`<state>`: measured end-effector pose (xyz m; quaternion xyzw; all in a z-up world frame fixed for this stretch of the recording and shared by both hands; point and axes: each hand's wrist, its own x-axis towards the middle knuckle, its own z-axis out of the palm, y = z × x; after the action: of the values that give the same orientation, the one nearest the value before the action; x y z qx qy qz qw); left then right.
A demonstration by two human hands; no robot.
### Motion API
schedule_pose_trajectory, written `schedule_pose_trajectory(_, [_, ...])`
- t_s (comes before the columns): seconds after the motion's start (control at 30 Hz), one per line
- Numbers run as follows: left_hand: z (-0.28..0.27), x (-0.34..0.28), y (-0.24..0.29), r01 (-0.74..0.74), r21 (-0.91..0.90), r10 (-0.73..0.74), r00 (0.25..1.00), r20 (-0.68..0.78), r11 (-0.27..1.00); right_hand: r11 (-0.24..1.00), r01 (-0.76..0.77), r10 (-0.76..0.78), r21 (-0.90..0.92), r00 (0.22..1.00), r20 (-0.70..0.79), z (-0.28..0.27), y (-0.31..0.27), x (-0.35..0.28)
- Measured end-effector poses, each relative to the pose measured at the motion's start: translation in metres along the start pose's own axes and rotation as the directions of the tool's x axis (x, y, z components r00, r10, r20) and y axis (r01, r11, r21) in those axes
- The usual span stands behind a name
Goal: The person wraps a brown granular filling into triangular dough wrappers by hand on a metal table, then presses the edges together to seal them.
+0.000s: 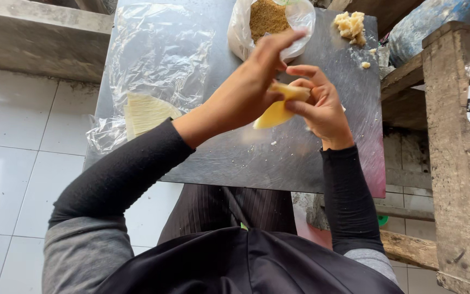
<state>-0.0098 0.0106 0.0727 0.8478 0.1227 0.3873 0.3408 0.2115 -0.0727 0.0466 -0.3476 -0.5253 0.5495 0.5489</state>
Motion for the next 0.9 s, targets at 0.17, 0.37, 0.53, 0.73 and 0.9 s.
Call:
schedule_pose_trajectory(0.17, [0.019,-0.009,-0.036,0.519,-0.66,-0.483,0.836,0.261,0.543,0.997,0.051,-0.043,0.057,0.989,-0.139,0.004,0.009,0.006])
schedule_pose_trajectory(0.37, [0.043,-0.047,-0.074,0.553,-0.833,-0.436,0.757,0.487,0.031,0.993,0.085,-0.091,-0.076,0.992,-0.088,0.008,0.023,0.004])
schedule_pose_trajectory(0.53, [0.051,-0.052,-0.086,0.444,-0.896,-0.372,0.828,0.42,-0.025,0.631,0.129,-0.357,-0.765,0.924,-0.139,0.027,0.024,0.01])
schedule_pose_trajectory(0.73, [0.049,-0.052,-0.093,0.426,-0.902,-0.397,0.819,0.415,-0.063,0.125,0.307,-0.515,-0.944,0.833,0.203,0.047,0.005,0.01])
schedule_pose_trajectory(0.9, [0.038,-0.05,-0.084,0.461,-0.886,-0.403,0.803,0.439,-0.049,0.337,0.3,-0.307,-0.892,0.931,0.196,0.054,0.004,0.008])
